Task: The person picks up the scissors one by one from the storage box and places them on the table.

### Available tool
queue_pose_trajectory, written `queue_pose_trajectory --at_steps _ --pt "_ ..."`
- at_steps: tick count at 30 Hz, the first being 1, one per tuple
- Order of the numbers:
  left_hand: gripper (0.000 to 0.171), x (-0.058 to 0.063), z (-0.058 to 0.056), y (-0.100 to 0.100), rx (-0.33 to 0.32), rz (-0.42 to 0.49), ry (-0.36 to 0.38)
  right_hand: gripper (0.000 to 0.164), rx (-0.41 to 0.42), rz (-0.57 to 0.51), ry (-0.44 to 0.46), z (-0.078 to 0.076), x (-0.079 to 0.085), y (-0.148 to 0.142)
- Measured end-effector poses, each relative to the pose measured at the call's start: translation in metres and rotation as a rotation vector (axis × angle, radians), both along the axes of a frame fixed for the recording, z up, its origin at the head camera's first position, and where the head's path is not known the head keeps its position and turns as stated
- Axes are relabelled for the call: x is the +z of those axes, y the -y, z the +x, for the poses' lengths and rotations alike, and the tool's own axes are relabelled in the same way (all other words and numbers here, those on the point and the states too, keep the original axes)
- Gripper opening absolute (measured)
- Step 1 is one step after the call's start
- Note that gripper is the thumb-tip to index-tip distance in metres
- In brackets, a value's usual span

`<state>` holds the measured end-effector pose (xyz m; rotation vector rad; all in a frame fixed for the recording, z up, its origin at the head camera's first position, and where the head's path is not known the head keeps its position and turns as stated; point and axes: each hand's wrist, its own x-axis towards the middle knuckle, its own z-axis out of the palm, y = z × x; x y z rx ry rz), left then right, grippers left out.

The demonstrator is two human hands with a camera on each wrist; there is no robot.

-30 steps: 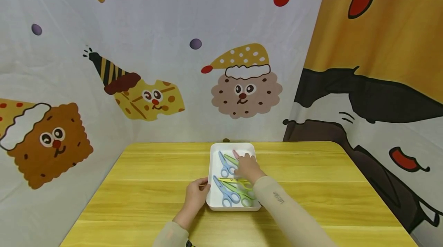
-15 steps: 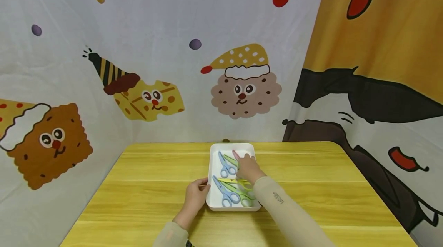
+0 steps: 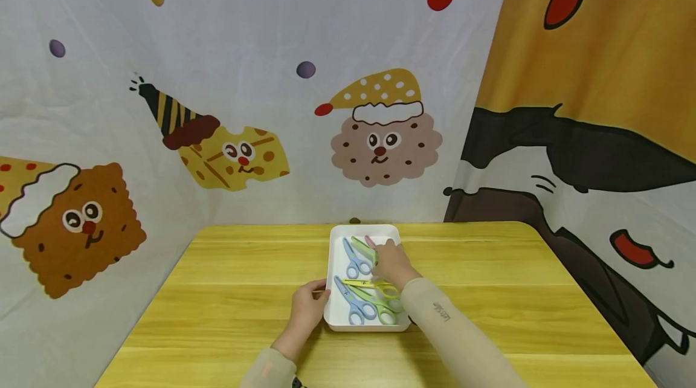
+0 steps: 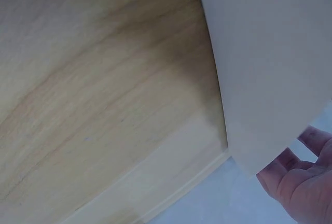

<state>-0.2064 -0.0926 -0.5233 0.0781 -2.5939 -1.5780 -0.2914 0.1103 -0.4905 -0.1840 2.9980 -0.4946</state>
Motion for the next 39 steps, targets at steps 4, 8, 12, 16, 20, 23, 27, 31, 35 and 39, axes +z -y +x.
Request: queue_pose_trajectory --at_steps 4,8,12,16,20,23,27,31,35,39 --pt "0.026 0.000 0.000 0.000 0.002 -0.003 0.002 0.049 0.010 -0.038 -0.018 0.000 0.003 -0.002" --pt "0.026 0.001 0.000 0.000 0.004 -0.006 0.002 0.040 0.022 -0.072 -0.060 0.001 0.007 -0.005" --pt "0.026 0.002 0.000 0.000 0.001 -0.008 -0.010 0.045 0.028 -0.084 -0.070 0.004 0.016 -0.006" --pt "0.026 0.003 0.000 0.000 0.003 -0.011 -0.013 0.049 0.040 -0.073 -0.072 0.007 0.022 -0.006" --pt "0.026 0.002 -0.001 0.000 0.008 -0.014 -0.010 0.049 0.043 -0.054 -0.077 0.005 0.024 -0.007" --pt "0.026 0.002 0.000 0.000 0.009 -0.014 -0.009 0.052 0.032 -0.034 -0.069 0.004 0.024 -0.009" --pt "0.026 0.002 0.000 0.000 0.006 -0.011 -0.011 0.054 0.016 -0.019 -0.071 0.004 0.024 -0.013" --pt "0.025 0.002 0.000 -0.001 0.002 -0.015 -0.028 0.053 0.015 -0.015 -0.076 0.004 0.022 -0.018" --pt "0.025 0.003 0.000 -0.001 0.010 -0.012 -0.017 0.053 0.018 0.001 -0.095 0.003 0.019 -0.023" --pt "0.025 0.004 0.000 -0.001 0.017 -0.014 -0.008 0.053 0.012 0.010 -0.122 0.002 0.017 -0.028"
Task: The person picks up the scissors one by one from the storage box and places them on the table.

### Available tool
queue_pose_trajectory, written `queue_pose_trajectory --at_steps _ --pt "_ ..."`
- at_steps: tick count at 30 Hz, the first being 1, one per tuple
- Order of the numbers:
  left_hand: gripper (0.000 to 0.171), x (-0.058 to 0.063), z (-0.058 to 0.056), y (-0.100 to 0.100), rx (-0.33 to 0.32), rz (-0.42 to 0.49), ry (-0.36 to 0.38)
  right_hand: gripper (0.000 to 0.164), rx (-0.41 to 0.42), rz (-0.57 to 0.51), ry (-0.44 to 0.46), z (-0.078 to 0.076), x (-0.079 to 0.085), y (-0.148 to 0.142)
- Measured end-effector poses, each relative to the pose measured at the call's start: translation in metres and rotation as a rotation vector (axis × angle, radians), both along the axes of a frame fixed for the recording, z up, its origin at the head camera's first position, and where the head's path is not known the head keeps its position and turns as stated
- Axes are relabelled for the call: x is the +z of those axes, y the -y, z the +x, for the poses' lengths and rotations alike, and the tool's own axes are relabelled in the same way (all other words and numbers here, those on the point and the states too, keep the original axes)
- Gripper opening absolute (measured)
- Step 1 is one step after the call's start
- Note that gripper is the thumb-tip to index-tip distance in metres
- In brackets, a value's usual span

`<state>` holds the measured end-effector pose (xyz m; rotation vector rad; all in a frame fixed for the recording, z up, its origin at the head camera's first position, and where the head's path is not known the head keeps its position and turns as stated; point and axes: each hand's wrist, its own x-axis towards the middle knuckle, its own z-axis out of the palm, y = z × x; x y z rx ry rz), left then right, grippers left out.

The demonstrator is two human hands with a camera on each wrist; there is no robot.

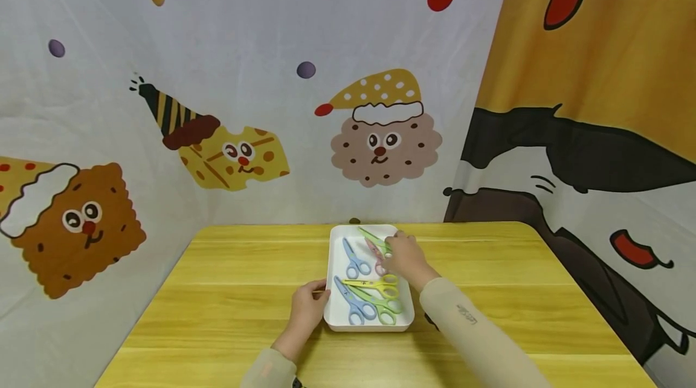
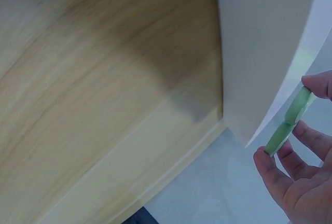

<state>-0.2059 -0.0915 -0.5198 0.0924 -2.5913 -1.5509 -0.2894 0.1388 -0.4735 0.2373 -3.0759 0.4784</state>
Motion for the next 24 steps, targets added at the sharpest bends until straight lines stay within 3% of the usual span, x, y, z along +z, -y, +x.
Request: queue_pose_trajectory --at_steps 6,13,24 --pt "0.026 -0.001 0.001 0.000 0.007 0.012 0.023 0.051 -0.006 0.024 -0.031 -0.001 -0.003 -0.009" --pt "0.026 -0.003 0.000 0.000 0.005 0.012 0.026 0.062 -0.035 -0.023 -0.003 0.000 -0.002 -0.016" --pt "0.026 -0.004 -0.001 0.000 0.012 0.011 0.032 0.062 -0.029 -0.059 -0.014 0.006 0.005 -0.024"
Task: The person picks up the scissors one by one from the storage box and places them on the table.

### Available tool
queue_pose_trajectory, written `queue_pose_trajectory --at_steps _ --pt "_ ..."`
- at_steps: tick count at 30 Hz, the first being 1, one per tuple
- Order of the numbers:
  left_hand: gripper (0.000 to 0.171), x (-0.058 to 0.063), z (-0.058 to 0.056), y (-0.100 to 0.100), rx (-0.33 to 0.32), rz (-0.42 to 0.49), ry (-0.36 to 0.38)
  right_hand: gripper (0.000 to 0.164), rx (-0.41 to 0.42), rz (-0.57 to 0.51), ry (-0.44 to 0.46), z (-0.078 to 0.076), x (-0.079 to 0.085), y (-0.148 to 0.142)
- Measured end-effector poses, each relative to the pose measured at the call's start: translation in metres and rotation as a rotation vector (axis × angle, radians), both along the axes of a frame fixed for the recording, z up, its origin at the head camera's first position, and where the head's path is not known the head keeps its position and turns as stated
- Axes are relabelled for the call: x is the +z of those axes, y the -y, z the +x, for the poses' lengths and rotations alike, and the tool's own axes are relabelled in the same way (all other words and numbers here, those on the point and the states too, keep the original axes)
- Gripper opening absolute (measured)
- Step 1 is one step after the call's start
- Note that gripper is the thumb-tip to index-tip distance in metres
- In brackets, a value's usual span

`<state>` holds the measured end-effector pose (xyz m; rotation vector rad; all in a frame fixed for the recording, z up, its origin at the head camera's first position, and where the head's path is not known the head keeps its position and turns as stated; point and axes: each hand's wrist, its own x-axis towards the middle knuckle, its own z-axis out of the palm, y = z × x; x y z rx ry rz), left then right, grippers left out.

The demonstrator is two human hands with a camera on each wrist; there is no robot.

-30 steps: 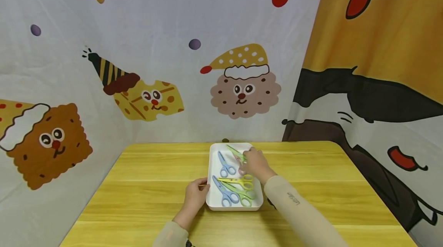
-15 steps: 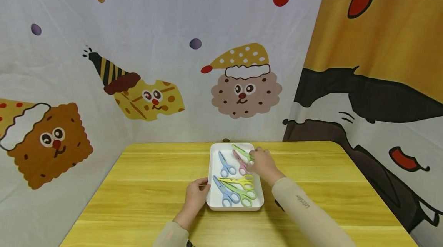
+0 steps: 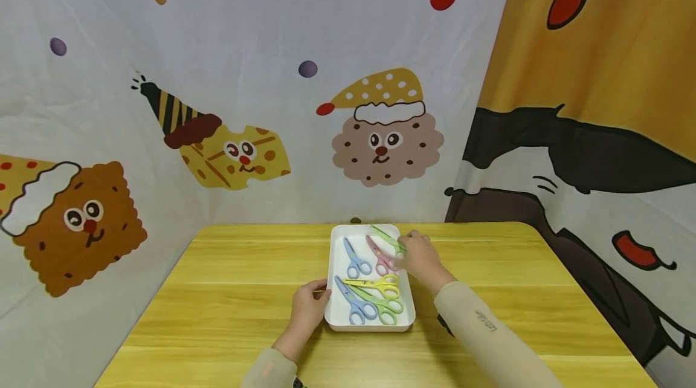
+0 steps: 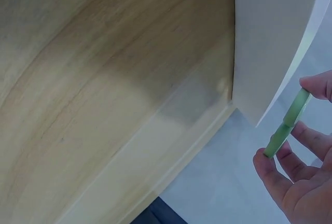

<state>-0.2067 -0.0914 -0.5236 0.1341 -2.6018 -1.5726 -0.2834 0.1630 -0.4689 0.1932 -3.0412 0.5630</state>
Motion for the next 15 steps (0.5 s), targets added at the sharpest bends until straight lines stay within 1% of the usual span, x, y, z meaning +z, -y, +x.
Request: queue_pose_trajectory --at_steps 7,15 --pt "0.026 -0.001 0.000 0.000 -0.005 -0.003 -0.016 0.064 -0.001 -0.010 -0.006 0.001 0.001 -0.007" --pt "0.026 -0.001 0.000 0.000 -0.006 0.000 -0.019 0.061 -0.023 -0.019 -0.022 -0.001 0.000 -0.015"
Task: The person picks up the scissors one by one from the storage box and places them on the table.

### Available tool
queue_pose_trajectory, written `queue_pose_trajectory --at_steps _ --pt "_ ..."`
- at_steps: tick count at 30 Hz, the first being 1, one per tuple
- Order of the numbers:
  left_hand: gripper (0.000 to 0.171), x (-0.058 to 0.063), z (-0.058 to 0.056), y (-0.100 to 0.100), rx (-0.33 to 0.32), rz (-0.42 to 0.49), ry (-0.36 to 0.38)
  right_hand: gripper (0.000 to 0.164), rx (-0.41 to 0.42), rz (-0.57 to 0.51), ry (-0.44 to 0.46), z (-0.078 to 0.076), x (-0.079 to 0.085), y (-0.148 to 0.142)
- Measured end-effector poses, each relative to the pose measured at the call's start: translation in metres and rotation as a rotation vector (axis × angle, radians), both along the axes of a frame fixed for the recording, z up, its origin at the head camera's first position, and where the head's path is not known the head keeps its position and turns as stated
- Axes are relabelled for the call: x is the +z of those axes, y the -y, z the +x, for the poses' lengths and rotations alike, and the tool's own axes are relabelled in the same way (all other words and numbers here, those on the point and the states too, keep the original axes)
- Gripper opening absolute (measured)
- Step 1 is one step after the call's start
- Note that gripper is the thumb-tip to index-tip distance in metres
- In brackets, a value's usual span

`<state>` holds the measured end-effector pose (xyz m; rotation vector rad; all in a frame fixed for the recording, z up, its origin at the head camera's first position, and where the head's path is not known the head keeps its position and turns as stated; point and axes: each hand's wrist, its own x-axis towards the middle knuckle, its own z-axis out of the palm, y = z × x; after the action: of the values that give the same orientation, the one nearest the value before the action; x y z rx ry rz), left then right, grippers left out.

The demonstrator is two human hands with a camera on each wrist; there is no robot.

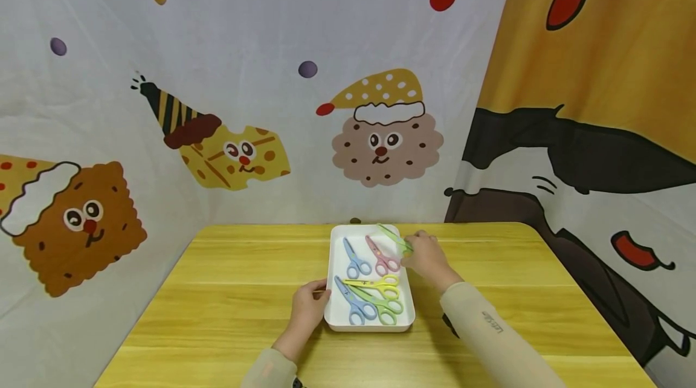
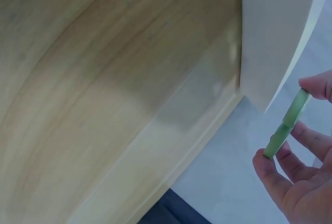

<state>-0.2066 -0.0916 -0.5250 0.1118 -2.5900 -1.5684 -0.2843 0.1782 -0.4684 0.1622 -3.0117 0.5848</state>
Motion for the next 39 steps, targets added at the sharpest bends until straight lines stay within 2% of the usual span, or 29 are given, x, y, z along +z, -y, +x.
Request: queue_pose_trajectory --at_steps 8,19,32,39 --pt "0.026 0.000 0.000 0.000 0.002 0.006 -0.002 0.059 -0.033 -0.027 -0.015 -0.002 -0.008 -0.012" --pt "0.026 0.002 -0.001 0.001 0.002 0.006 0.005 0.055 -0.034 -0.039 -0.040 0.004 -0.003 -0.026" --pt "0.026 0.000 0.000 0.000 -0.002 0.005 0.005 0.057 -0.077 -0.007 0.034 0.003 -0.010 -0.040" --pt "0.026 0.000 0.000 0.000 -0.001 -0.005 0.002 0.056 -0.083 0.001 0.039 0.003 -0.016 -0.050"
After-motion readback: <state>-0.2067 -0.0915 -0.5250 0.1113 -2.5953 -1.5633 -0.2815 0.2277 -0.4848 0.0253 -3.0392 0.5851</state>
